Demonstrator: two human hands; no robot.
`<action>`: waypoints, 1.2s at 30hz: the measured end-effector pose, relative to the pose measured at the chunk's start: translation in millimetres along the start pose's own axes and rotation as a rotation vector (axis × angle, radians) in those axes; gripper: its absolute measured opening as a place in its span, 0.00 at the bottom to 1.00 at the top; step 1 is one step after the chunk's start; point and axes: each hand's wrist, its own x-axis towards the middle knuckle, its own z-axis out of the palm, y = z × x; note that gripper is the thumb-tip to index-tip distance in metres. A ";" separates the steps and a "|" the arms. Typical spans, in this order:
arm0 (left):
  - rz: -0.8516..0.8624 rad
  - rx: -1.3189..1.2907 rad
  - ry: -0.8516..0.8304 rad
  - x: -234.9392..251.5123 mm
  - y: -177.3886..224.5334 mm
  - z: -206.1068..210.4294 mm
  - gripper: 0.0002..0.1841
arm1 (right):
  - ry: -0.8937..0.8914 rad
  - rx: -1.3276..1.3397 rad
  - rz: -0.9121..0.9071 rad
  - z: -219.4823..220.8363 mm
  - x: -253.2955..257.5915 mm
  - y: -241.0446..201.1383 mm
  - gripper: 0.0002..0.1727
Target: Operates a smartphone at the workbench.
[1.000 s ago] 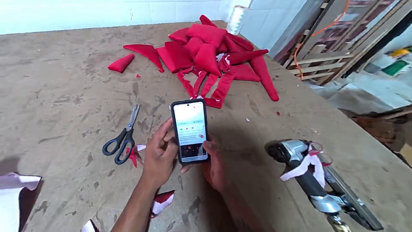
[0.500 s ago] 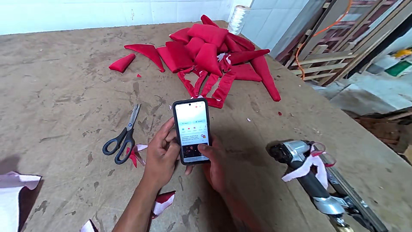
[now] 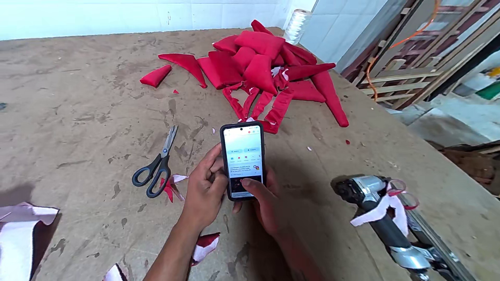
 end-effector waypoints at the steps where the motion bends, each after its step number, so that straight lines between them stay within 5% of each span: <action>1: -0.002 0.000 0.001 -0.2 -0.2 -0.1 0.31 | 0.000 -0.003 0.000 0.3 -0.3 -0.3 0.25; 36: -0.028 0.003 -0.003 1.2 -0.4 -0.8 0.32 | -0.001 -0.023 0.007 -1.8 0.1 1.3 0.23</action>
